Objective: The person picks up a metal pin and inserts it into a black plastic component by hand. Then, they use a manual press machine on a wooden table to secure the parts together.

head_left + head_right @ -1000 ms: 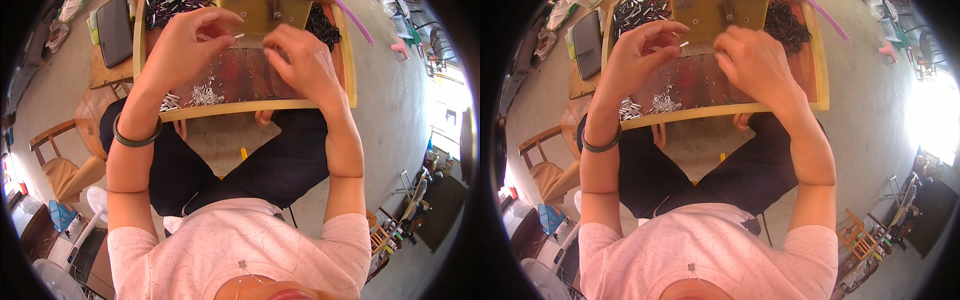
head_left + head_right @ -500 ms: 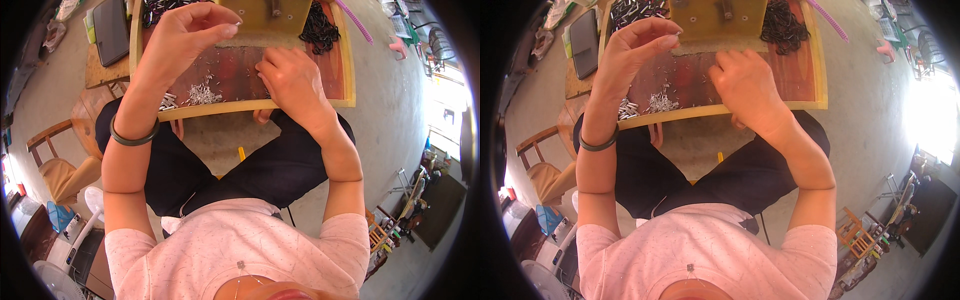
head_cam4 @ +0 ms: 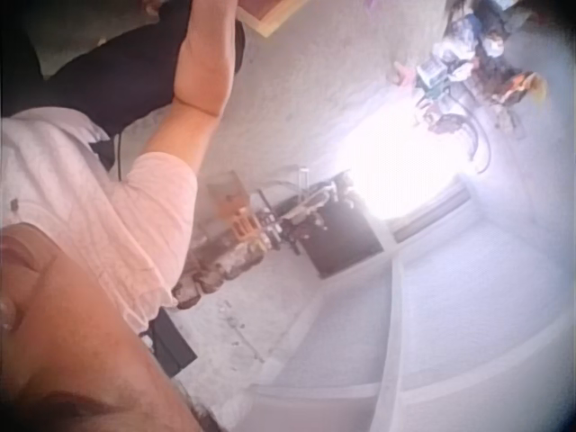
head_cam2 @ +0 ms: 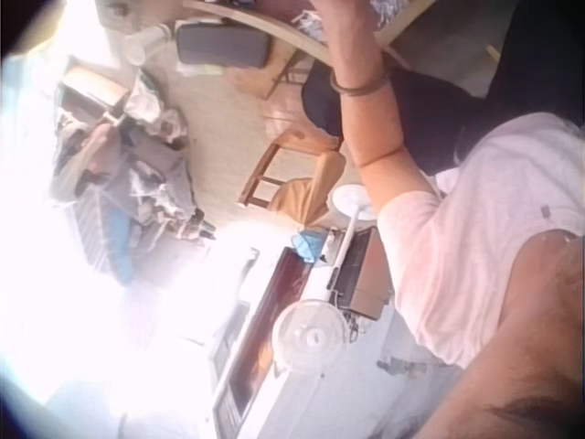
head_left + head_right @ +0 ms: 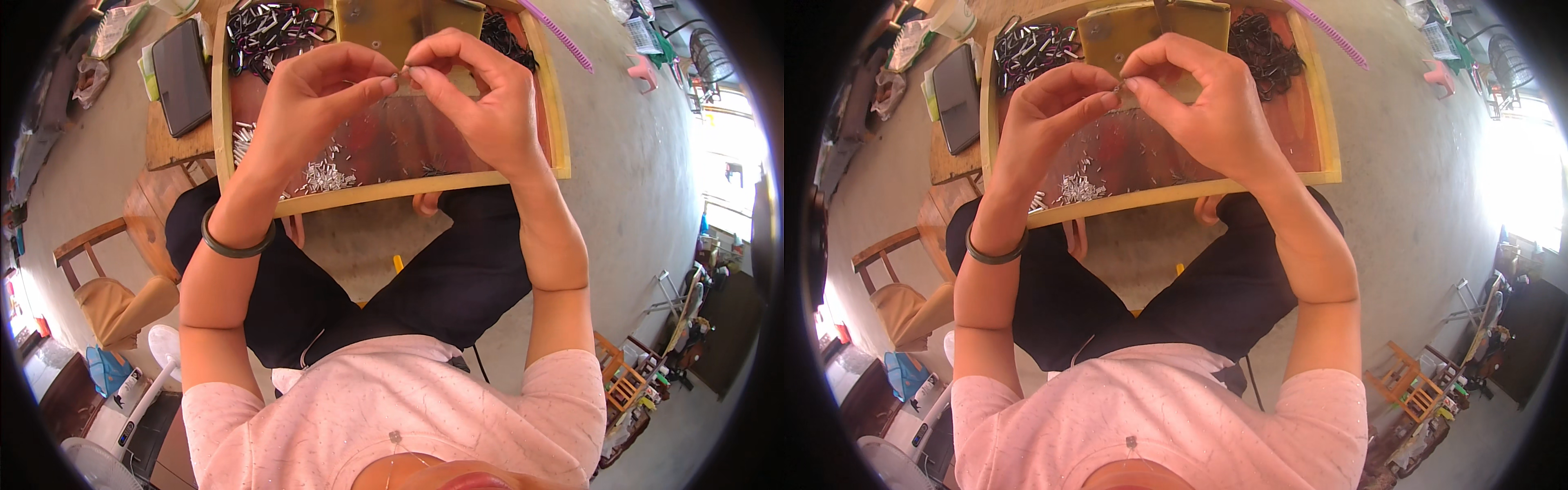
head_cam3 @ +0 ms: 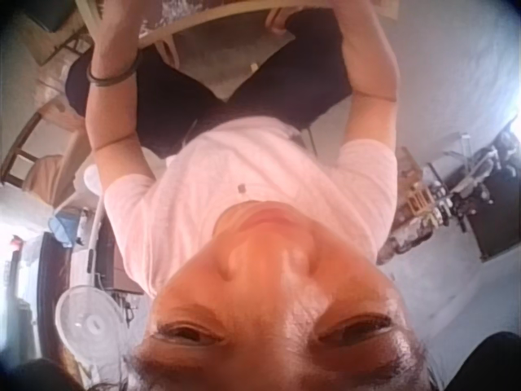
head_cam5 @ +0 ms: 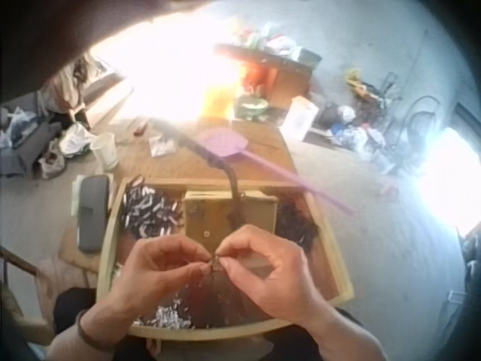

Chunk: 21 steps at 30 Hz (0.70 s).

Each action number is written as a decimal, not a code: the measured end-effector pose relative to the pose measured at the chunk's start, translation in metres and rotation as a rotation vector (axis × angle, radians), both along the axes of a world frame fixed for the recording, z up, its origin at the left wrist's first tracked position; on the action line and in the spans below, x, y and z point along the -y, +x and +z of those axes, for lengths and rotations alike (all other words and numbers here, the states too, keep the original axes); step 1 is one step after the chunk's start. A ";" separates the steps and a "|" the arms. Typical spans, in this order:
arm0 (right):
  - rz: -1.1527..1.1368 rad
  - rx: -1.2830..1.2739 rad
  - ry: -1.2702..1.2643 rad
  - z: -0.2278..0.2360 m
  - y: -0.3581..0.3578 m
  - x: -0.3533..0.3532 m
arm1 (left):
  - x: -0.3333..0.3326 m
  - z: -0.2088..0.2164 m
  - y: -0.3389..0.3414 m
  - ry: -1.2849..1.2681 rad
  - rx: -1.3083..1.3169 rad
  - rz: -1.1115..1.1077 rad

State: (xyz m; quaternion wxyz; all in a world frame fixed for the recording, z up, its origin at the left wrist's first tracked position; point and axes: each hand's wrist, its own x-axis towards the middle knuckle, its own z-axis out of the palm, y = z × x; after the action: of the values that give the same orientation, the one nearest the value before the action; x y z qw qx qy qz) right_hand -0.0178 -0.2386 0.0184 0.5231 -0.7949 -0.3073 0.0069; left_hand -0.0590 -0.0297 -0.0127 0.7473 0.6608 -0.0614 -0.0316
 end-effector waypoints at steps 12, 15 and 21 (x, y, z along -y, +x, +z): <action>0.075 -0.011 0.007 0.007 0.005 0.001 | -0.001 -0.001 0.001 -0.080 -0.024 -0.041; 0.105 0.078 -0.060 0.010 0.005 0.001 | 0.000 -0.002 0.000 -0.079 -0.013 -0.038; 0.098 0.285 -0.148 -0.004 0.007 -0.003 | 0.003 0.000 0.000 -0.072 -0.072 -0.053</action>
State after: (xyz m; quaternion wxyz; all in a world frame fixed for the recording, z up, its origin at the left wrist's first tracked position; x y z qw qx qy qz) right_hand -0.0106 -0.2355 0.0143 0.4135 -0.8082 -0.4154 -0.0577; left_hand -0.0587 -0.0328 -0.0132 0.7711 0.6303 -0.0532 -0.0727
